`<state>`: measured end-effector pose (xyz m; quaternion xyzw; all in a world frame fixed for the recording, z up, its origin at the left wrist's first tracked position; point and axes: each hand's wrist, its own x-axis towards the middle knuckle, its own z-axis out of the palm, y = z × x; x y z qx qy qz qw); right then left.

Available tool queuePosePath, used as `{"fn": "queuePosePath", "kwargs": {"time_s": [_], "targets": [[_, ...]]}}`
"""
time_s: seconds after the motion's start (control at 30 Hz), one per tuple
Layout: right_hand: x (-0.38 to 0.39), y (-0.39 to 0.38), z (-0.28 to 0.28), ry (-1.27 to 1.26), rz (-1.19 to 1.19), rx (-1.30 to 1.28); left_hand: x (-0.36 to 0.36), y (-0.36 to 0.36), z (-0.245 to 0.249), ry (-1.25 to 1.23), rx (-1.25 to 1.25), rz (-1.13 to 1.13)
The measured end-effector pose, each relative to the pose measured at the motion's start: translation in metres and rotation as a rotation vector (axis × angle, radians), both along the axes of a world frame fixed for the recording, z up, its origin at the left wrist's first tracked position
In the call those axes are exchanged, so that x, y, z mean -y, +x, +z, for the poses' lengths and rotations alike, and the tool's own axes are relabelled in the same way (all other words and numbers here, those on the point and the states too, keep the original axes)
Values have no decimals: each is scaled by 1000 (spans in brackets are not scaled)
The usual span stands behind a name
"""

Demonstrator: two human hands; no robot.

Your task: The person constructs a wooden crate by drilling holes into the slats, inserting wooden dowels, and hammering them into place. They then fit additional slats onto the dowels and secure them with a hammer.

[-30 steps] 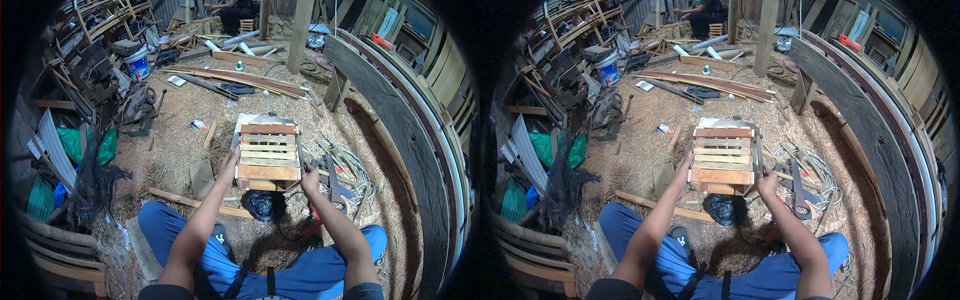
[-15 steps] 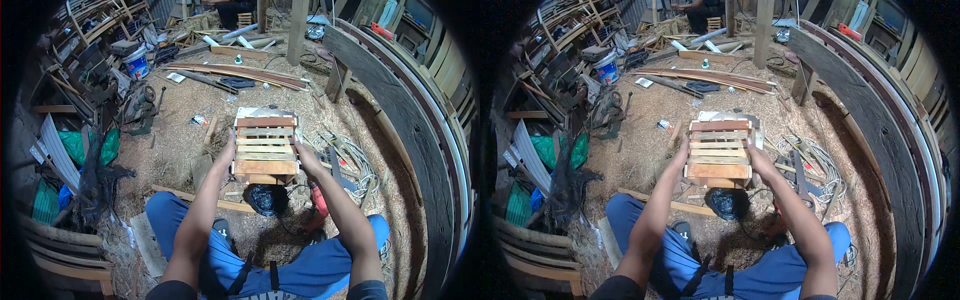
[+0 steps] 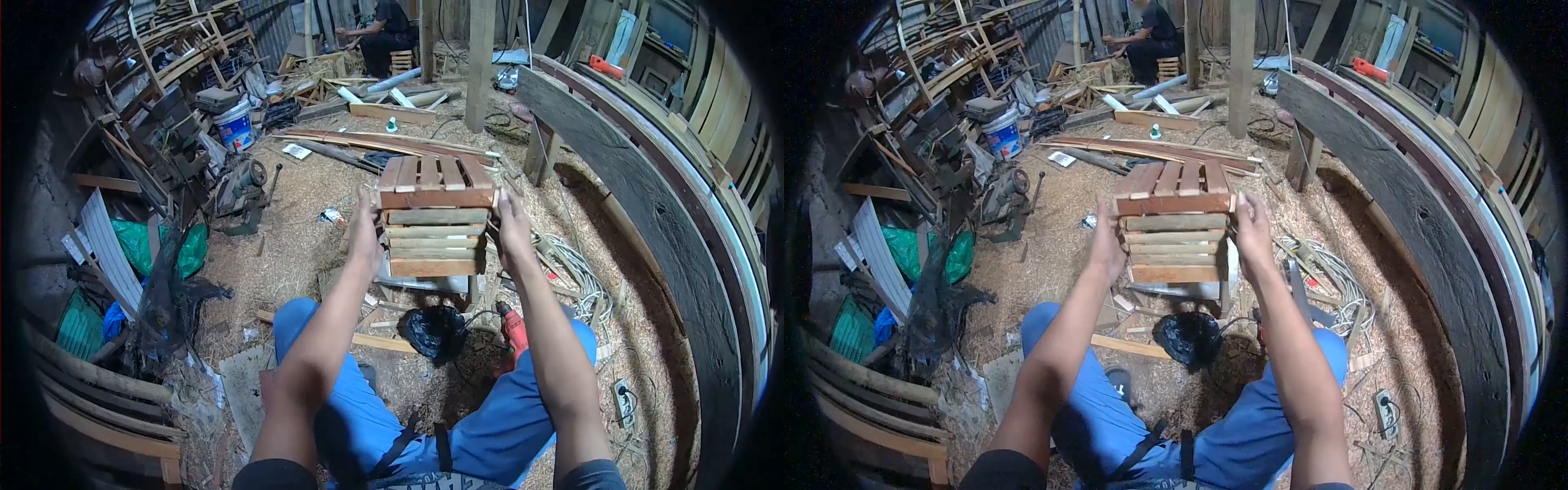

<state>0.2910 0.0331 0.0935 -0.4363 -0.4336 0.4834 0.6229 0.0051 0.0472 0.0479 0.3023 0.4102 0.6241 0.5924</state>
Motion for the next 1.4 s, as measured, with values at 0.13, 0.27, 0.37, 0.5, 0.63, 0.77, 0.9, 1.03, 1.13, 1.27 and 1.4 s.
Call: {"fn": "queuePosePath", "kwargs": {"time_s": [0.13,0.27,0.37,0.5,0.63,0.77,0.9,1.03,1.13,1.27,1.4], "targets": [[6,0,-12,-106,136,-27,37,15,12,-51,62,13],[-4,0,-36,-51,71,-71,46,30,-19,102,175,96],[-9,9,-48,-124,69,190,43,28,-43,191,139,64],[-3,-9,-83,-117,-30,231,35,23,-69,70,100,-52],[-12,-13,-85,-168,-104,259,31,21,-61,-79,-114,-45],[-23,-16,-90,-187,-173,372,23,22,-61,-24,-258,-43],[-25,-15,-77,-279,77,189,26,22,-49,-97,-177,-51],[-29,0,-87,-326,159,196,27,22,-43,-126,-209,-72],[-29,1,-84,-335,177,235,29,16,-35,-228,-194,-168],[-30,-1,-81,-326,119,324,25,13,-31,-223,-330,-215],[-22,9,-68,-372,235,245,19,11,-54,-118,-309,-219]]}}
